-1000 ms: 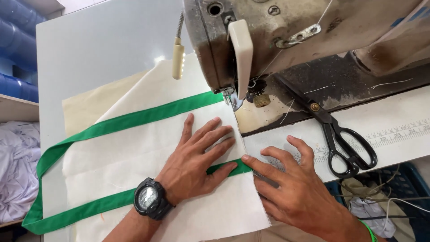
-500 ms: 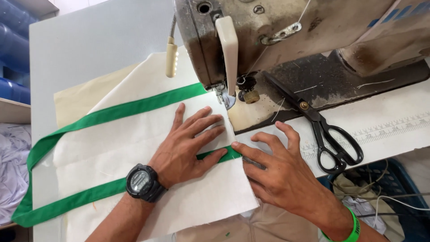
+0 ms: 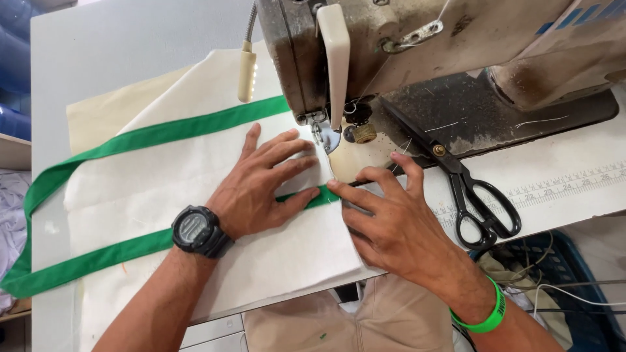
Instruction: Sewing green straps and finishing edges on a white fabric tote bag using an industrial sewing machine.
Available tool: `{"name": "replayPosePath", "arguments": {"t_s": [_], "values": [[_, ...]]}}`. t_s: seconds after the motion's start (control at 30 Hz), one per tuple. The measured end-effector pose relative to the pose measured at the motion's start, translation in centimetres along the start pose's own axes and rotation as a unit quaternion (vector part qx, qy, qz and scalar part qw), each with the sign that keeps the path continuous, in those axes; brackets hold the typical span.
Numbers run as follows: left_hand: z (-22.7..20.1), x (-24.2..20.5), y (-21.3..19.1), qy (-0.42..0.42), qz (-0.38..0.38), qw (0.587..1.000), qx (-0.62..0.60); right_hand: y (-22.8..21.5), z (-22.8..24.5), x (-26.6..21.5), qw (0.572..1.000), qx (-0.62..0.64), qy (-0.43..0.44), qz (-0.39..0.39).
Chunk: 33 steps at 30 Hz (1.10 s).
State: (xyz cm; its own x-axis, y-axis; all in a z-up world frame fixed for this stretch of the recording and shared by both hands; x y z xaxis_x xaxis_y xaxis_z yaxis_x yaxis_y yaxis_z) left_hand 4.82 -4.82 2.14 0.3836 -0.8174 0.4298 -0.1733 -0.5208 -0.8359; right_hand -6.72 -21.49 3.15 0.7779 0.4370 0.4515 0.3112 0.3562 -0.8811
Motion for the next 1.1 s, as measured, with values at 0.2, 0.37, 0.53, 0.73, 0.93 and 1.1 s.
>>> {"name": "replayPosePath", "arguments": {"t_s": [0.2, 0.37, 0.53, 0.73, 0.93, 1.1], "values": [[1.3, 0.6, -0.3, 0.001, 0.011, 1.0, -0.003, 0.5, -0.7, 0.9, 1.0, -0.001, 0.005, -0.001], [2.5, 0.9, 0.1, -0.009, 0.023, 1.0, 0.005, 1.1, -1.4, 1.1, 1.0, -0.019, 0.013, 0.002], [3.5, 1.3, 0.2, -0.013, 0.029, 0.999, 0.015, 1.5, -2.1, 1.5, 0.999, -0.029, 0.02, 0.008], [4.2, 2.3, -0.5, 0.015, 0.013, 1.0, 0.014, 2.5, -2.9, 2.1, 0.999, -0.035, 0.029, 0.015], [5.2, 2.3, -0.5, 0.024, 0.001, 0.999, 0.027, 3.1, -3.1, 2.4, 0.998, -0.056, 0.036, 0.009], [5.2, 1.9, 0.1, -0.019, 0.014, 0.997, 0.078, 3.4, -3.3, 2.0, 0.998, -0.041, 0.044, 0.003]]}}
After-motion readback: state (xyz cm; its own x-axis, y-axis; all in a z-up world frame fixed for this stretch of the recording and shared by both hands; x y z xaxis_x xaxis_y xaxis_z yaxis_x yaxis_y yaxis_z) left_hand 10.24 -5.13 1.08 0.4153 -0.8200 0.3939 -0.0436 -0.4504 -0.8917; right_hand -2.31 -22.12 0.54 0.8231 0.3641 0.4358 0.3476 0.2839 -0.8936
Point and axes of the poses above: each hand's wrist, its own x-axis towards the middle knuckle, its own y-axis out of the palm, z = x × y, the point moved 6 cm from there along x, towards the middle knuckle, and after that the axes turned 1 degree about y, right-handed, at the moved point
